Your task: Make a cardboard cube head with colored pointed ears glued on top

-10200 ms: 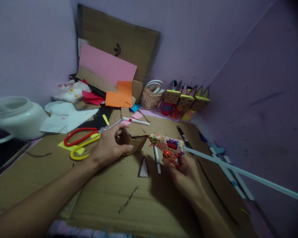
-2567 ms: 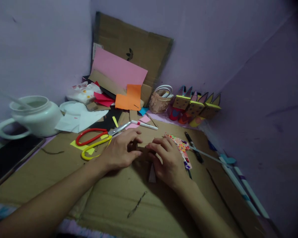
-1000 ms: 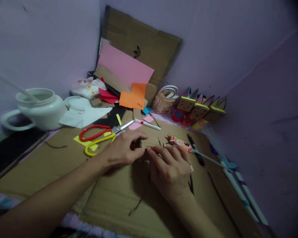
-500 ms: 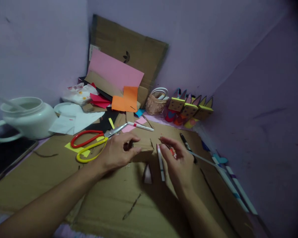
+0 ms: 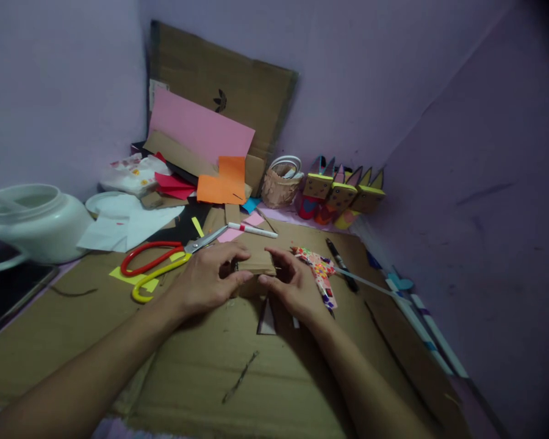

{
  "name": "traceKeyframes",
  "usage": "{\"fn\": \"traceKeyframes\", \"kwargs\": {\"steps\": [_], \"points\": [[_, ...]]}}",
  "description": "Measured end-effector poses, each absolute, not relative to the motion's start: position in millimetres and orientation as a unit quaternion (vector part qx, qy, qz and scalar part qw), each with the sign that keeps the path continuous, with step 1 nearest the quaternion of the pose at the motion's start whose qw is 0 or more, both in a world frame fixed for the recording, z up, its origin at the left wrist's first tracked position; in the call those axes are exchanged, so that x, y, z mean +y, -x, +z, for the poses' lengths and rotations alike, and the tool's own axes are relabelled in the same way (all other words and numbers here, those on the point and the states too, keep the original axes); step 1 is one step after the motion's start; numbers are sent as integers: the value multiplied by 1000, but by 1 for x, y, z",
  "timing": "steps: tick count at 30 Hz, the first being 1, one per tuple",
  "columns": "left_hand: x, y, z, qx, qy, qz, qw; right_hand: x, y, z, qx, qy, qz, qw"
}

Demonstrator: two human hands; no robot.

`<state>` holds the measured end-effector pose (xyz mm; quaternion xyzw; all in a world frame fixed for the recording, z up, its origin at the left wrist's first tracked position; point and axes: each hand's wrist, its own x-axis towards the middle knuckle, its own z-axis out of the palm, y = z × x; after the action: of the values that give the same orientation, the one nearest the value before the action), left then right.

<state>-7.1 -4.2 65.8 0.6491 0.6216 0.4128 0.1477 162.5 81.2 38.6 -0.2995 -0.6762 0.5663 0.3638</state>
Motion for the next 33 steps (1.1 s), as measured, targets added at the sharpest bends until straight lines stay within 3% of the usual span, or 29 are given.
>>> {"fn": "traceKeyframes", "kwargs": {"steps": [8, 18, 29, 33], "points": [[-6, 11, 66, 617, -671, 389, 130, 74, -166, 50, -662, 283, 585, 373], [-3, -6, 76, 665, -568, 437, 213, 73, -152, 51, -667, 366, 542, 357], [0, -9, 69, 690, -547, 440, 176, 70, -155, 49, -702, 355, 504, 357], [-2, -7, 76, 663, -561, 441, 227, 68, -154, 53, -707, 354, 487, 372]]}}
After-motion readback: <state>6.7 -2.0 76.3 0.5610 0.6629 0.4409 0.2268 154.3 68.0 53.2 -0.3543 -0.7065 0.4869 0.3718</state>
